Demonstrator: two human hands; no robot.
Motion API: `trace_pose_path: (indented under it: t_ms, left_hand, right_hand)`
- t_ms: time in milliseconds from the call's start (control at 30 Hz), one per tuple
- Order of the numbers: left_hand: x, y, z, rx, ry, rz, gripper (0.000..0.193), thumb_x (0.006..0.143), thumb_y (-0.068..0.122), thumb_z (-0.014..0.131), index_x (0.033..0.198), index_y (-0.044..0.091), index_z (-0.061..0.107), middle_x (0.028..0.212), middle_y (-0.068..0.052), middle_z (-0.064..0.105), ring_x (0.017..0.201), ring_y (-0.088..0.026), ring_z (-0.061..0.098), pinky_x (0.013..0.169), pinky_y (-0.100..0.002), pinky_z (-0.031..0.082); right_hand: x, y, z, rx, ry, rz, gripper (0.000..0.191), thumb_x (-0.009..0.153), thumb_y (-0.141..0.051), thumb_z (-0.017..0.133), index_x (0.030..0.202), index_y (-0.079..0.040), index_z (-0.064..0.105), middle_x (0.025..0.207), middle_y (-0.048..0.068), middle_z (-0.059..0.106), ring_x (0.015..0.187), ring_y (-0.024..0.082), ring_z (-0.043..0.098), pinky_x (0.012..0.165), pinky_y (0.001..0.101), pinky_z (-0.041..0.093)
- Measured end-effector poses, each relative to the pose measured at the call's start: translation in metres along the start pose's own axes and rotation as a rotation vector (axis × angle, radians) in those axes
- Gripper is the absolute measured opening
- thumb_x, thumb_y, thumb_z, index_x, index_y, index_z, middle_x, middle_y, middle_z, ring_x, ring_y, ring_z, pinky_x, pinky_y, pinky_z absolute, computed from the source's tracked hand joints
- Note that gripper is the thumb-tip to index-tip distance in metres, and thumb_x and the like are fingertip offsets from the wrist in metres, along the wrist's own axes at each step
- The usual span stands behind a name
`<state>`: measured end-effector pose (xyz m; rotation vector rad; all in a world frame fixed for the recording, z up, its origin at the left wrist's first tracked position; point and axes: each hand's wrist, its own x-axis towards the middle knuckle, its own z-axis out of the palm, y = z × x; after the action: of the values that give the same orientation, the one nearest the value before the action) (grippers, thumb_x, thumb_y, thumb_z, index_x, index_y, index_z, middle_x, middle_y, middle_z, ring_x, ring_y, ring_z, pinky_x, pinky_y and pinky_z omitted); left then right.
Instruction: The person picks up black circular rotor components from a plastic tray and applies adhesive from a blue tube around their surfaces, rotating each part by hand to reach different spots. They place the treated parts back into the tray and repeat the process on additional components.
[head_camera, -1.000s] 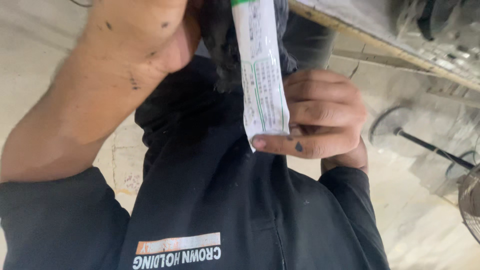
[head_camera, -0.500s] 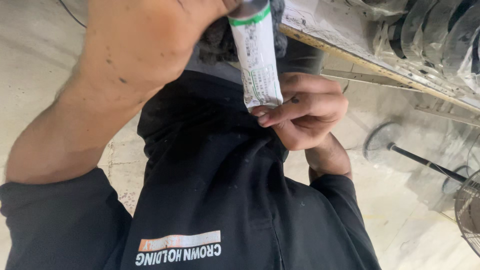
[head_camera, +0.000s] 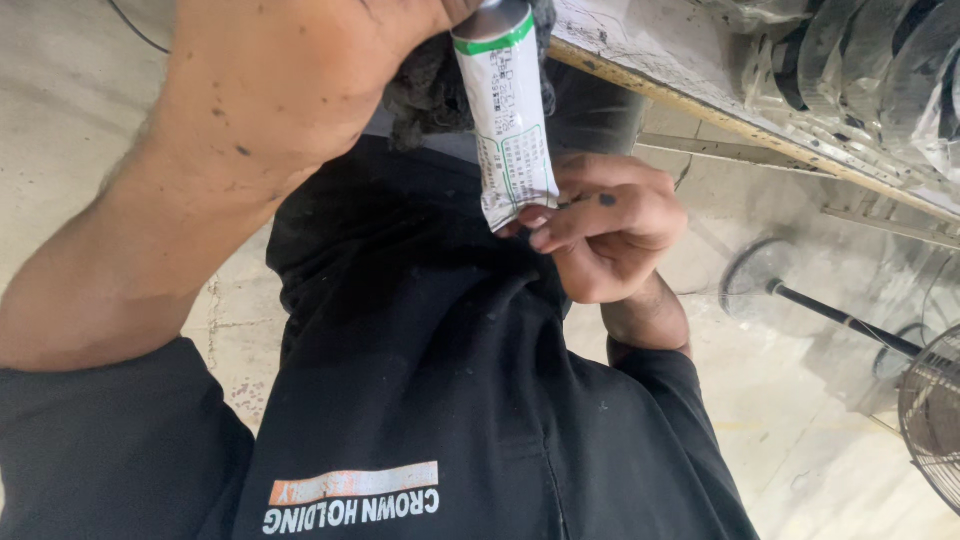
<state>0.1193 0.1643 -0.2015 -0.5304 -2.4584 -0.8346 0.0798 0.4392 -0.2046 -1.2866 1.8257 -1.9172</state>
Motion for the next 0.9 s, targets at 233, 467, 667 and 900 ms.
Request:
trace_pose_path:
  t_ms: [233, 467, 667, 900]
  left_hand:
    - [0.015, 0.009, 0.006, -1.119, -0.070, -0.731, 0.007, 0.105, 0.011, 0.068, 0.103, 0.005, 0.071, 0.084, 0.003, 0.065, 0.070, -0.005, 0.058, 0.062, -0.025, 0.045]
    - [0.017, 0.014, 0.013, -1.472, 0.053, -0.502, 0.005, 0.114, 0.000, 0.065, 0.110, 0.001, 0.062, 0.106, 0.001, 0.067, 0.098, -0.008, 0.062, 0.092, -0.025, 0.050]
    - [0.017, 0.025, 0.007, -1.464, 0.048, -0.626, 0.009, 0.113, 0.001, 0.067, 0.106, 0.004, 0.064, 0.101, 0.001, 0.068, 0.096, -0.008, 0.064, 0.090, -0.024, 0.054]
    - [0.010, 0.025, 0.009, -1.475, 0.062, -0.640, 0.009, 0.115, 0.002, 0.068, 0.107, 0.004, 0.064, 0.100, 0.001, 0.068, 0.093, -0.006, 0.062, 0.085, -0.023, 0.051]
  right_hand:
    - [0.038, -0.019, -0.014, -0.290, -0.373, -0.315, 0.018, 0.082, -0.011, 0.084, 0.097, -0.005, 0.076, 0.082, 0.009, 0.068, 0.069, 0.024, 0.072, 0.060, 0.0344, 0.060]
    - [0.064, -0.030, -0.013, -0.496, -0.475, -0.574, 0.019, 0.092, -0.006, 0.081, 0.108, -0.017, 0.080, 0.074, 0.003, 0.065, 0.066, 0.017, 0.067, 0.060, 0.0301, 0.059]
    - [0.066, -0.029, -0.010, -0.559, -0.492, -0.684, 0.026, 0.094, -0.003, 0.076, 0.113, -0.021, 0.079, 0.069, -0.002, 0.064, 0.060, 0.011, 0.061, 0.057, 0.0274, 0.055]
    - [0.063, -0.025, -0.004, -0.564, -0.415, -0.693, 0.016, 0.100, -0.014, 0.074, 0.112, -0.022, 0.079, 0.071, -0.002, 0.065, 0.062, 0.011, 0.062, 0.057, 0.0264, 0.053]
